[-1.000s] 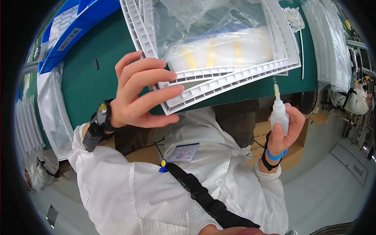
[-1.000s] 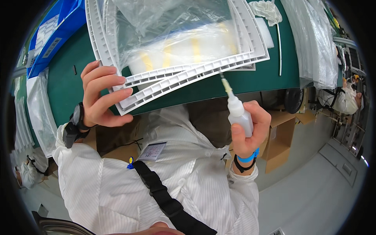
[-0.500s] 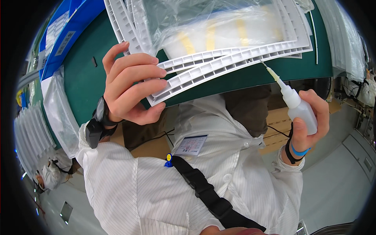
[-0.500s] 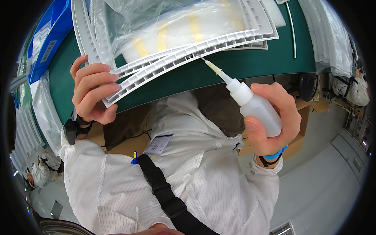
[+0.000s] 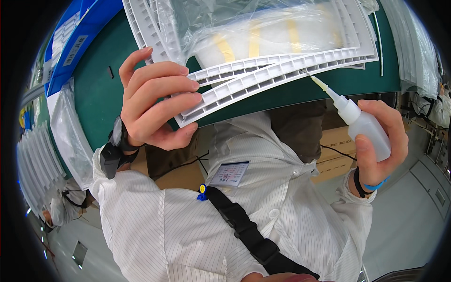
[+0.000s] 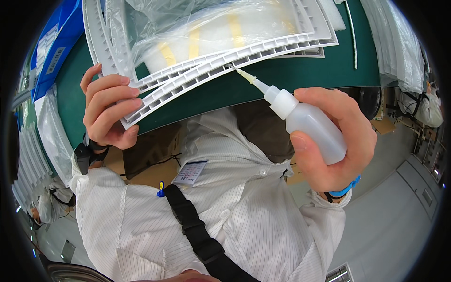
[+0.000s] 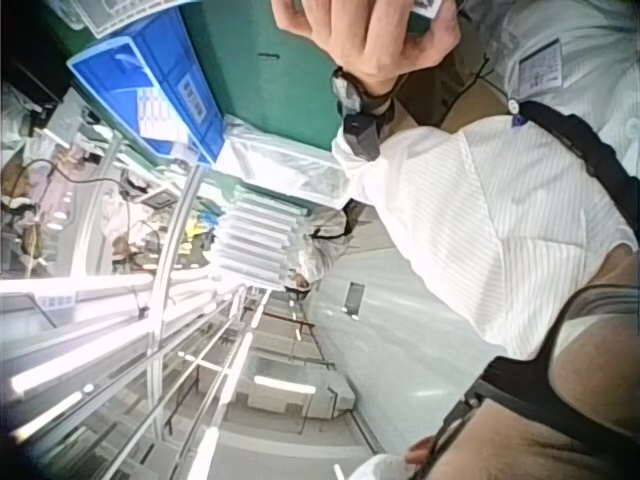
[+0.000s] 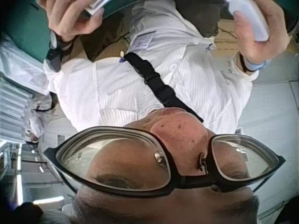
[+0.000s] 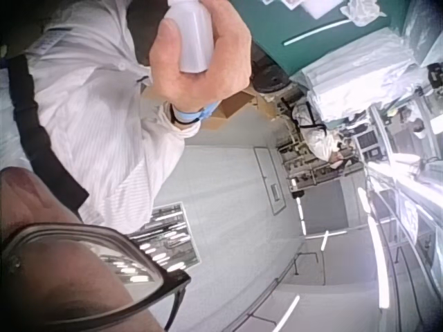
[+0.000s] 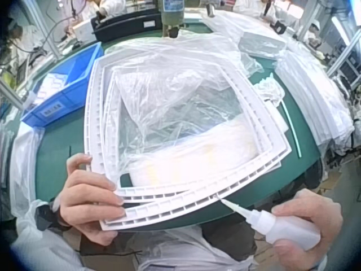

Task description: Applying glue to the edges of a white plastic frame and assembling it with a plastic sheet.

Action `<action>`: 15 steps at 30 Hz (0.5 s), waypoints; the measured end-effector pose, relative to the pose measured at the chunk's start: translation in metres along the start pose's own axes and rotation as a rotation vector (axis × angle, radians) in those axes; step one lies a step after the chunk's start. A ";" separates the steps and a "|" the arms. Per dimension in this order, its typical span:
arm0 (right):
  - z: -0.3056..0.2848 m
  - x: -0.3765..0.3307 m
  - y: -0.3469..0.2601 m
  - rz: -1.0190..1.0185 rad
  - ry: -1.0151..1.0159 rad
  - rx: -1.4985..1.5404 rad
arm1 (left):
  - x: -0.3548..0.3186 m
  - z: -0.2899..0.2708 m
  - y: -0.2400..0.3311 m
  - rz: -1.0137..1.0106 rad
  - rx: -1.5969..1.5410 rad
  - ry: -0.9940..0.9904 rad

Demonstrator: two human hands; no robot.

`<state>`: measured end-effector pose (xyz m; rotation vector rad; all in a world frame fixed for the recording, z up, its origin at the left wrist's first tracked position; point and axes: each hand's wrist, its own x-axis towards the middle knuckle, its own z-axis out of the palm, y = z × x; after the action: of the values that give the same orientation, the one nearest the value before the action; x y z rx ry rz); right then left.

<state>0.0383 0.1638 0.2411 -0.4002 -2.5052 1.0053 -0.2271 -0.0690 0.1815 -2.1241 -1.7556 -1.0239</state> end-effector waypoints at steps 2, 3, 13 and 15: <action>-0.001 0.002 -0.003 0.009 0.002 -0.008 | 0.000 0.000 0.000 0.004 -0.003 -0.001; -0.002 0.003 -0.005 0.018 0.003 -0.015 | 0.001 0.000 0.000 0.003 -0.003 -0.001; -0.007 0.006 -0.008 0.028 -0.027 -0.016 | 0.002 0.001 0.002 0.000 0.001 -0.001; -0.006 0.008 -0.008 -0.030 -0.027 -0.016 | 0.001 0.003 0.001 0.002 -0.002 0.002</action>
<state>0.0331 0.1649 0.2531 -0.3542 -2.5372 0.9864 -0.2249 -0.0671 0.1806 -2.1241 -1.7524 -1.0275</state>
